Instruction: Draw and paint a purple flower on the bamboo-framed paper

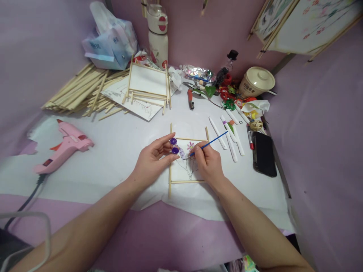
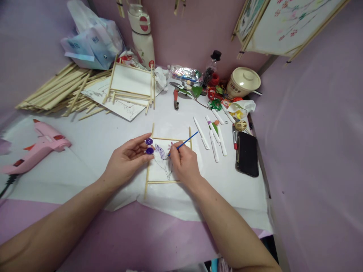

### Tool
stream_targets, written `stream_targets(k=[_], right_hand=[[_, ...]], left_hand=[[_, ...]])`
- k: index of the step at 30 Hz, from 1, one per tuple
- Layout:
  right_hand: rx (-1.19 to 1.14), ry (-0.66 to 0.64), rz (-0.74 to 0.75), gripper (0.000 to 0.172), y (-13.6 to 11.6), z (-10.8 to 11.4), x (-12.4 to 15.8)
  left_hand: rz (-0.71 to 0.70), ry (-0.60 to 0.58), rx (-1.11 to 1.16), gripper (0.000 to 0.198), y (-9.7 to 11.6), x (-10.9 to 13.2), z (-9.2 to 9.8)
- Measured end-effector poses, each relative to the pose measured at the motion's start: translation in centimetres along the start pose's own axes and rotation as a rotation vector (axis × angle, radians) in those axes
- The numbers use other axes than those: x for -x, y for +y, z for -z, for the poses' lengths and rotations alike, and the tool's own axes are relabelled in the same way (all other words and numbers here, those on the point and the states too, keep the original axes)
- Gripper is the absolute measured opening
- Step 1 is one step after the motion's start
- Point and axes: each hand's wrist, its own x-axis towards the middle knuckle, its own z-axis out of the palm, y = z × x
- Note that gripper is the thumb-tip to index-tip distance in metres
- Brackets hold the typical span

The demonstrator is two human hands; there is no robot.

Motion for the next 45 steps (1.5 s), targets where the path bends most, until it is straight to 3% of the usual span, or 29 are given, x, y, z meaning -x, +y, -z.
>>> stream_targets(k=[13, 21, 45], right_hand=[[-0.008, -0.043, 0.022, 0.020, -0.14, 0.10, -0.01], [0.035, 0.043, 0.012, 0.022, 0.07, -0.02, 0.04], [0.021, 0.042, 0.012, 0.022, 0.19, 0.03, 0.06]], left_hand=[[-0.006, 0.004, 0.003, 0.059, 0.02, 0.02, -0.02], [-0.004, -0.003, 0.004, 0.059, 0.10, 0.00, -0.02], [-0.016, 0.003, 0.014, 0.059, -0.16, -0.04, 0.04]])
